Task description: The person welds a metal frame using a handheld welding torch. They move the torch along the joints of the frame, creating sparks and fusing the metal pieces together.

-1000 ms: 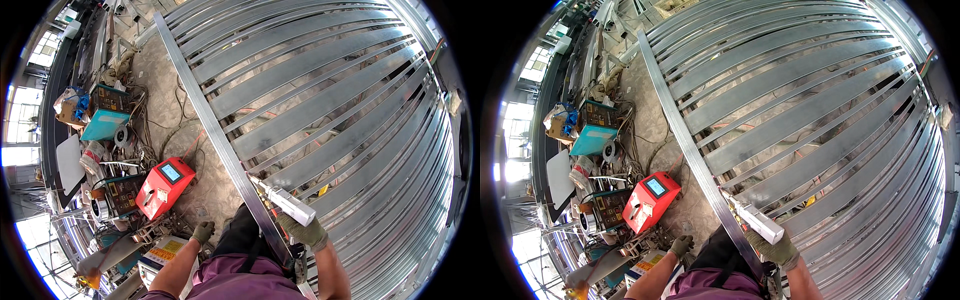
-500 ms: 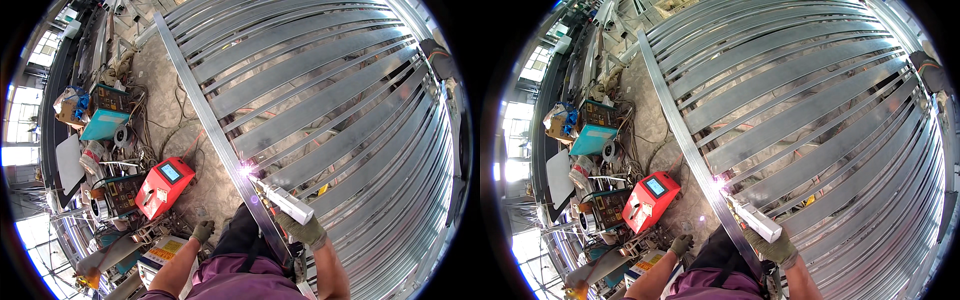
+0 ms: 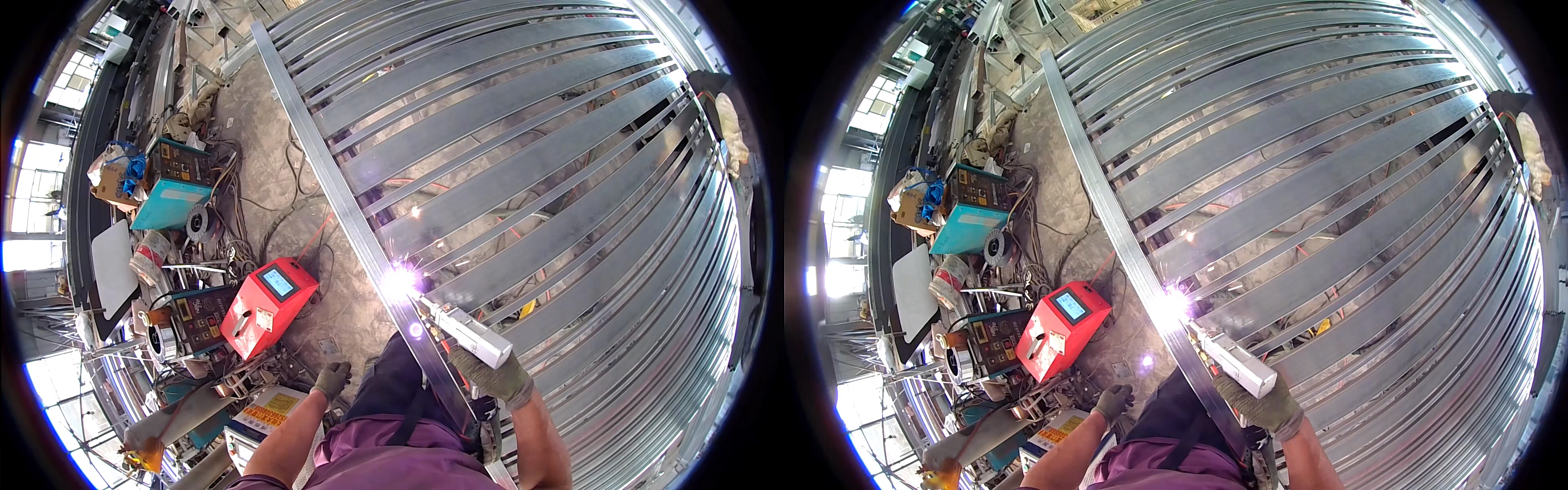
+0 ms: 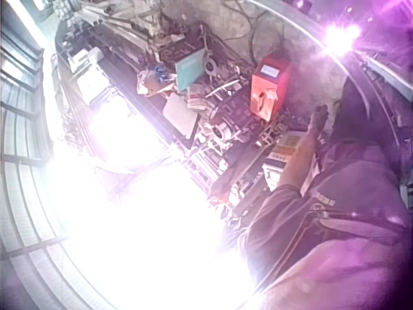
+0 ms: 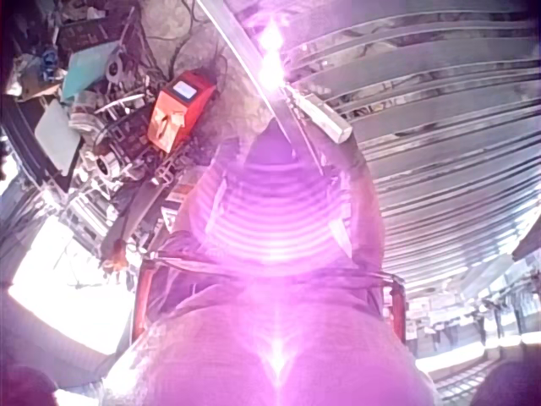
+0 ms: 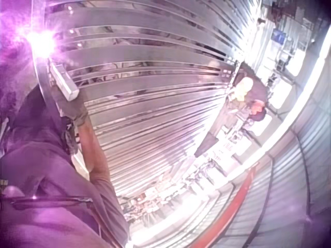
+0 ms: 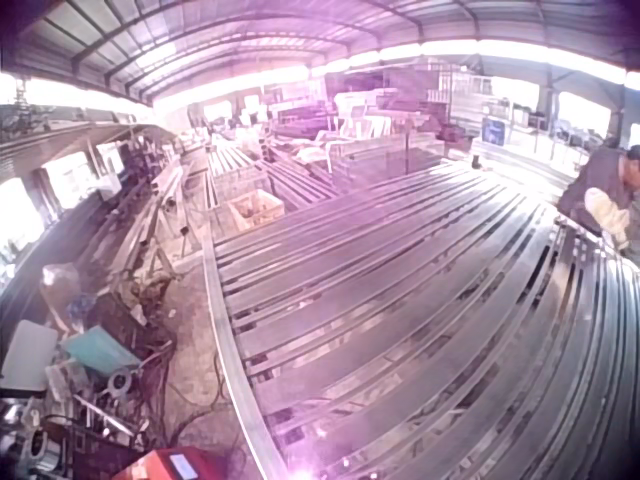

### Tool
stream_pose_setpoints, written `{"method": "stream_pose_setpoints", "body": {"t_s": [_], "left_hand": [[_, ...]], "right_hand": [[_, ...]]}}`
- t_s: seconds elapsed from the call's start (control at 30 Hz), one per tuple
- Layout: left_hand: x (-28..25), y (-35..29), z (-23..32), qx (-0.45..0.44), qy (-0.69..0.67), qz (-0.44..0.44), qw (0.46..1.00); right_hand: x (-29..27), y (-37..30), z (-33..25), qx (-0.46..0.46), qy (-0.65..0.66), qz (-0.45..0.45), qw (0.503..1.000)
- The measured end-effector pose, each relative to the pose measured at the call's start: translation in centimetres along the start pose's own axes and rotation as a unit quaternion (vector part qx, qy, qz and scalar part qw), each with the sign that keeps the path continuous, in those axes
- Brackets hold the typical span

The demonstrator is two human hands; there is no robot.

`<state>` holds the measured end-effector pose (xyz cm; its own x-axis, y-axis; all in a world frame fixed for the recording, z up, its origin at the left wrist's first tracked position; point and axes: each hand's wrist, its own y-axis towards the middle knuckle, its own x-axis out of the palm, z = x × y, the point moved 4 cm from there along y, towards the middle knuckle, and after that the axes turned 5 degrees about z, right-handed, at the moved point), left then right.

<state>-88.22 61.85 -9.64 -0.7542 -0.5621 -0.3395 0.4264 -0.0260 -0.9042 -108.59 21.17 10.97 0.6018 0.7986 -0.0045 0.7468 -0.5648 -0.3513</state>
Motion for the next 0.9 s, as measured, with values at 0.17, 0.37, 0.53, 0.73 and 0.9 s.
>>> {"method": "stream_pose_setpoints", "body": {"t_s": [0.17,0.37,0.53,0.73,0.9], "left_hand": [[-0.04,-0.17,0.03,0.002,0.004,0.0,1.0],[0.17,-0.57,0.59,-0.001,-0.003,0.004,1.0],[0.19,-0.85,0.62,0.002,-0.006,0.007,1.0],[0.28,-0.65,0.14,-0.002,-0.011,0.003,1.0],[0.25,-0.74,0.14,-0.006,-0.01,0.007,1.0]], "right_hand": [[0.03,-0.29,0.42,0.008,0.015,0.013,1.0],[-0.06,-0.57,0.86,0.039,0.036,0.003,0.999],[-0.01,-0.7,0.73,0.035,0.04,-0.002,0.999],[-0.11,-0.89,1.02,0.037,0.034,0.0,0.999],[-0.04,-0.89,0.53,0.035,0.048,0.011,0.998]]}}
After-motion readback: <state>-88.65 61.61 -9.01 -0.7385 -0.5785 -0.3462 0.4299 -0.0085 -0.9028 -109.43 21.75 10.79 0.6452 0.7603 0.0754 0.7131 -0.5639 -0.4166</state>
